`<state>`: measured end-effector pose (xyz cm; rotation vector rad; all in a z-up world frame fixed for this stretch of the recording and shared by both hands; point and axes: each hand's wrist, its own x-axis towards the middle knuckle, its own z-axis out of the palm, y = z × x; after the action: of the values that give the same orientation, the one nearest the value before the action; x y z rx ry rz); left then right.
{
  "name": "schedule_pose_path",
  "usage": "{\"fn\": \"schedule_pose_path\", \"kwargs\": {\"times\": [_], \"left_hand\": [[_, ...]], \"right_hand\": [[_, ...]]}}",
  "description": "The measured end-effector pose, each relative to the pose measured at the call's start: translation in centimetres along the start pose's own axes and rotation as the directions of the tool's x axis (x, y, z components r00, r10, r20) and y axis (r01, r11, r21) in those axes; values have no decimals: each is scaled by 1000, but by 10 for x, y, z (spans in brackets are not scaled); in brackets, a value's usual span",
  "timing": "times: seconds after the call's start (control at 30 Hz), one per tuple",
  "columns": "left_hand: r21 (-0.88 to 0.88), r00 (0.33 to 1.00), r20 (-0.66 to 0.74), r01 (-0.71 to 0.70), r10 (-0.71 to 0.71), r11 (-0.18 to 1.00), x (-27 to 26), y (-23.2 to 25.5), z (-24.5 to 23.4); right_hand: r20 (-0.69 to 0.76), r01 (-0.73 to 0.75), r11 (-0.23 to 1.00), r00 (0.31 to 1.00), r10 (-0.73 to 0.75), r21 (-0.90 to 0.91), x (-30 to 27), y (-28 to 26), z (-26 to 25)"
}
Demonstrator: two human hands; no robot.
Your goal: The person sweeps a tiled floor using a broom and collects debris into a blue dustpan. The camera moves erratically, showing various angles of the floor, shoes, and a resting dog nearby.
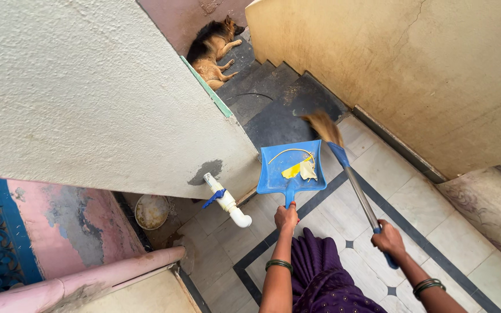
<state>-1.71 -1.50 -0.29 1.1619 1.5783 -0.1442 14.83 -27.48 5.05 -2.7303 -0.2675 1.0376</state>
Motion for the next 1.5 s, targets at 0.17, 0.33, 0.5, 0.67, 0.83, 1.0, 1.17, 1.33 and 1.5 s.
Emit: {"fn": "schedule_pose_path", "kwargs": {"times": [0.17, 0.33, 0.5, 0.67, 0.83, 1.0, 1.17, 1.33, 1.5], "left_hand": [[3, 1000, 5, -10, 10, 1000, -4, -1, -5], [-20, 1000, 16, -11, 12, 1000, 0, -6, 2], [-72, 1000, 22, -16, 18, 997, -7, -11, 8], [-34, 1000, 14, -17, 18, 999, -10, -16, 12], [-2, 999, 14, -32, 32, 999, -18, -29, 11], [96, 993, -24, -116, 119, 989, -22, -56, 3], [46, 992, 19, -122, 122, 991, -35, -96, -24], [150, 966, -74, -236, 249, 960, -44, -165, -53], [123, 991, 48, -127, 122, 984, -78, -236, -98]], "right_hand": [[69, -113, 993, 991, 115, -30, -12, -28, 50], [125, 66, 998, 990, -67, 11, 25, -79, 71], [217, 176, 984, 960, -177, 25, 93, -99, 12], [138, 140, 983, 978, -156, 119, 66, -64, -4], [155, 31, 999, 987, -35, 30, -1, -34, 38], [421, -167, 975, 902, 91, 146, -15, -40, 53], [372, -167, 907, 928, 12, 386, -29, -51, 75], [318, -205, 808, 948, 23, 553, -64, -52, 104], [404, -276, 785, 914, 36, 554, -120, -36, 150]]}}
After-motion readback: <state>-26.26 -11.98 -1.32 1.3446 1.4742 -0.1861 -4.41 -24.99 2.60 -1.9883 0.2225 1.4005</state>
